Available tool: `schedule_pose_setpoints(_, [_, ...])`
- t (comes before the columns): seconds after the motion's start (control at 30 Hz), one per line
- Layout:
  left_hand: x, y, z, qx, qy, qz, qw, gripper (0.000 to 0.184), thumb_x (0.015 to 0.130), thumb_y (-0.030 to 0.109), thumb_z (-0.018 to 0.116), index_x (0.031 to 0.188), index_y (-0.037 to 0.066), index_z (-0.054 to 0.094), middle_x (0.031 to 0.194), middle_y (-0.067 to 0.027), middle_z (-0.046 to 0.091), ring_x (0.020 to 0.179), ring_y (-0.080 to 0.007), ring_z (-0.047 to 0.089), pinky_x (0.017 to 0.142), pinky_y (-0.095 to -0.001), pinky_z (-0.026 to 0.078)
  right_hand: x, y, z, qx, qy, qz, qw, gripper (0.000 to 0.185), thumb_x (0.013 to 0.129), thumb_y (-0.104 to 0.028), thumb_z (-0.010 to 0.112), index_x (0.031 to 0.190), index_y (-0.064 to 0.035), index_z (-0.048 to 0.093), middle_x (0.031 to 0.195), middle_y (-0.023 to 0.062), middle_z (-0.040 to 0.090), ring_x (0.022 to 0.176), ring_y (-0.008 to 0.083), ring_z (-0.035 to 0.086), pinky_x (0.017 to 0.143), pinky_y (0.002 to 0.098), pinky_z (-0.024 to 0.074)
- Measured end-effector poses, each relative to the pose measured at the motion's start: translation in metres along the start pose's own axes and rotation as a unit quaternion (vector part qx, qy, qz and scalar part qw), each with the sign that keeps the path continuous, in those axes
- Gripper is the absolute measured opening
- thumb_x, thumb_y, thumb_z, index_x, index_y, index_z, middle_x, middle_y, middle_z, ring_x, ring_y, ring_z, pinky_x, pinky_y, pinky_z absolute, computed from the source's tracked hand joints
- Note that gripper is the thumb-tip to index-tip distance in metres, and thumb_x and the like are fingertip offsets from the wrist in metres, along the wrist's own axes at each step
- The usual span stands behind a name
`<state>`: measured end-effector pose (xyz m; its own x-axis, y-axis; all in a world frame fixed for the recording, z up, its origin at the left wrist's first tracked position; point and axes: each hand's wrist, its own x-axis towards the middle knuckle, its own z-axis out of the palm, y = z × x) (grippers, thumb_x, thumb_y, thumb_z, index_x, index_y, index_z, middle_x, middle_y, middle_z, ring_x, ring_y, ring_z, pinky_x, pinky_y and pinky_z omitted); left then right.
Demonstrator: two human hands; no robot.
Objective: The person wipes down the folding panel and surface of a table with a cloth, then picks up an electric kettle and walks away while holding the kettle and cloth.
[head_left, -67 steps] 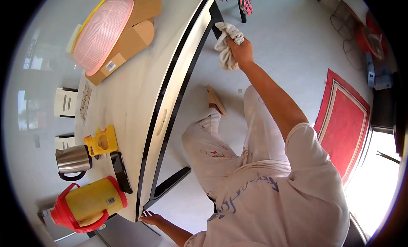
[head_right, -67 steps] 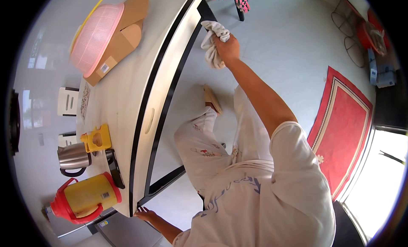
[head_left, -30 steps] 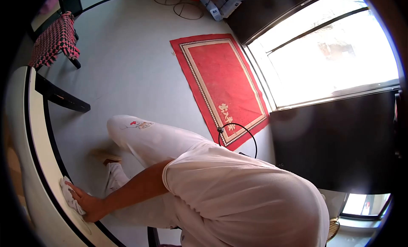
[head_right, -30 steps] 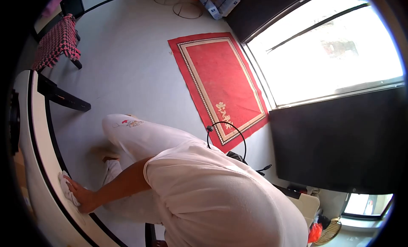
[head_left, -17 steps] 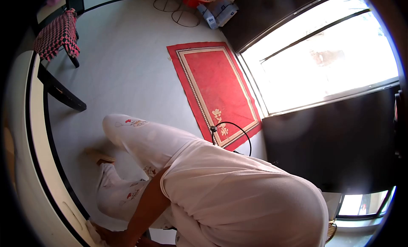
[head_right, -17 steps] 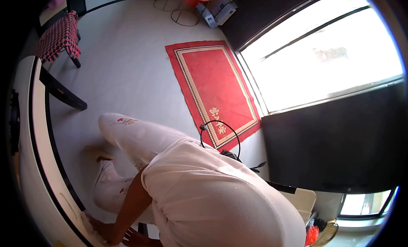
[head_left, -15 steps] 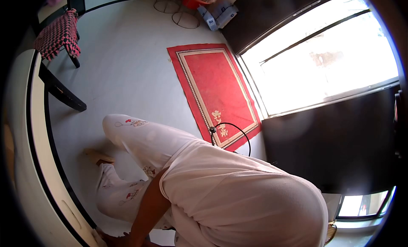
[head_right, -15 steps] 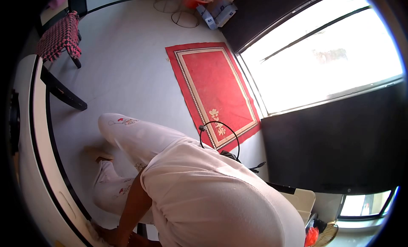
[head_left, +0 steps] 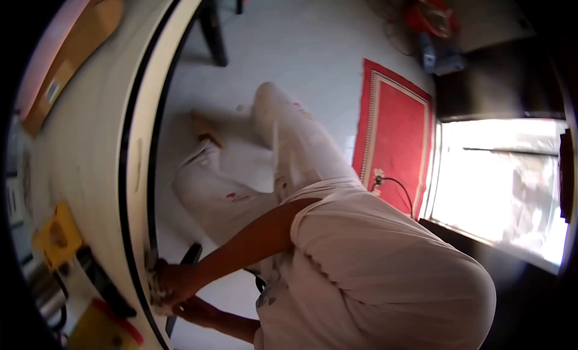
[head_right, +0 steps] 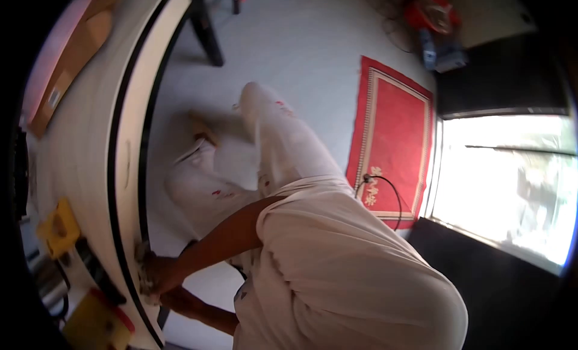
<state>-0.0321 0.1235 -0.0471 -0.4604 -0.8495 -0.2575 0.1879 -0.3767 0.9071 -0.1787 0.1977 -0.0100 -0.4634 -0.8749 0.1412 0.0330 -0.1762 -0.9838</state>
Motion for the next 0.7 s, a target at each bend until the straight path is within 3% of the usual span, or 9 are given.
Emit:
schedule_pose_setpoints(0.03, [-0.008, 0.014, -0.016, -0.02, 0.028, 0.022, 0.999, 0.055, 0.109, 0.033, 0.042, 0.154, 0.003, 0.031, 0.152, -0.0251, 0.038, 0.143, -0.0339, 0.04, 0.122, -0.0477, 0.031, -0.002, 0.006, 0.02, -0.055, 0.077, -0.088, 0.992, 0.048, 0.089, -0.045, 0.069, 0.086, 0.0025, 0.071, 0.077, 0.0255, 0.066, 0.077, 0.0427, 0.066, 0.073, 0.047, 0.0531])
schedule_pose_setpoints(0.07, [-0.019, 0.028, -0.012, -0.071, 0.025, 0.007, 0.997, 0.051, 0.109, 0.027, 0.044, 0.153, 0.003, 0.032, 0.151, -0.024, 0.039, 0.14, -0.033, 0.042, 0.12, -0.0436, 0.036, -0.003, -0.009, 0.01, -0.055, -0.074, 0.015, 0.996, 0.044, 0.086, -0.042, 0.071, 0.096, 0.0013, 0.071, 0.086, 0.0262, 0.068, 0.086, 0.0427, 0.067, 0.081, 0.0467, 0.053])
schedule_pose_setpoints(0.1, [-0.034, 0.038, 0.015, -0.006, 0.08, 0.02, 0.997, 0.055, 0.11, 0.032, 0.039, 0.153, 0.0, 0.031, 0.155, -0.0222, 0.036, 0.141, -0.0293, 0.042, 0.117, -0.0418, 0.039, -0.002, 0.011, 0.027, -0.077, -0.036, -0.016, 0.996, 0.047, 0.082, -0.038, 0.074, 0.109, 0.0003, 0.069, 0.101, 0.0278, 0.068, 0.094, 0.0434, 0.065, 0.09, 0.0467, 0.0508])
schedule_pose_setpoints(0.13, [-0.042, 0.059, -0.023, 0.012, 0.111, 0.062, 0.992, 0.054, 0.109, 0.032, 0.043, 0.152, 0.001, 0.034, 0.152, -0.0216, 0.039, 0.14, -0.0295, 0.044, 0.117, -0.0417, 0.04, -0.001, 0.016, 0.05, -0.064, -0.034, -0.039, 0.997, 0.05, 0.081, -0.033, 0.075, 0.115, 0.0013, 0.065, 0.109, 0.0282, 0.065, 0.099, 0.0431, 0.064, 0.094, 0.0464, 0.0498])
schedule_pose_setpoints(0.2, [-0.032, 0.05, -0.018, -0.062, 0.158, 0.051, 0.984, 0.05, 0.106, 0.026, 0.051, 0.146, -0.002, 0.039, 0.145, -0.0222, 0.042, 0.135, -0.0314, 0.046, 0.114, -0.0409, 0.045, 0.001, 0.02, 0.053, -0.063, 0.002, -0.073, 0.995, 0.056, 0.079, -0.025, 0.077, 0.124, 0.0032, 0.06, 0.121, 0.0276, 0.062, 0.106, 0.041, 0.064, 0.099, 0.045, 0.0497])
schedule_pose_setpoints(0.3, [-0.032, 0.041, -0.022, -0.079, 0.074, 0.085, 0.99, 0.047, 0.106, 0.024, 0.05, 0.144, -0.002, 0.039, 0.138, -0.0197, 0.04, 0.136, -0.0316, 0.042, 0.117, -0.0427, 0.041, -0.007, -0.005, 0.021, 0.071, -0.007, 0.079, 0.994, 0.06, 0.081, -0.021, 0.078, 0.129, 0.0063, 0.054, 0.12, 0.0255, 0.063, 0.114, 0.0345, 0.064, 0.098, 0.0412, 0.0514])
schedule_pose_setpoints(0.37, [-0.032, 0.036, -0.007, -0.031, 0.049, 0.119, 0.991, 0.056, 0.105, 0.03, 0.052, 0.15, 0.0, 0.035, 0.15, -0.019, 0.039, 0.139, -0.0316, 0.042, 0.119, -0.044, 0.038, -0.01, -0.012, 0.009, 0.084, 0.029, 0.128, 0.988, 0.064, 0.083, -0.022, 0.077, 0.134, 0.005, 0.049, 0.122, 0.0225, 0.064, 0.113, 0.0314, 0.065, 0.098, 0.0395, 0.0516])
schedule_pose_setpoints(0.53, [-0.018, 0.026, 0.072, -0.025, 0.075, 0.13, 0.988, 0.048, 0.105, 0.02, 0.053, 0.146, -0.003, 0.039, 0.143, -0.0202, 0.049, 0.132, -0.0302, 0.051, 0.111, -0.0417, 0.046, -0.009, -0.011, -0.025, 0.16, 0.158, 0.085, 0.971, 0.04, 0.086, -0.018, 0.076, 0.121, -0.0006, 0.063, 0.108, 0.0103, 0.07, 0.096, 0.0193, 0.064, 0.087, 0.0331, 0.052])
schedule_pose_setpoints(0.7, [-0.008, 0.003, 0.133, -0.052, 0.026, 0.087, 0.995, 0.041, 0.102, 0.007, 0.051, 0.14, -0.006, 0.045, 0.139, -0.0203, 0.053, 0.127, -0.0315, 0.055, 0.106, -0.0422, 0.052, -0.017, -0.007, -0.079, 0.193, 0.245, 0.061, 0.948, 0.041, 0.087, -0.015, 0.076, 0.123, 0.0004, 0.063, 0.108, 0.004, 0.068, 0.094, 0.0126, 0.061, 0.083, 0.028, 0.0499])
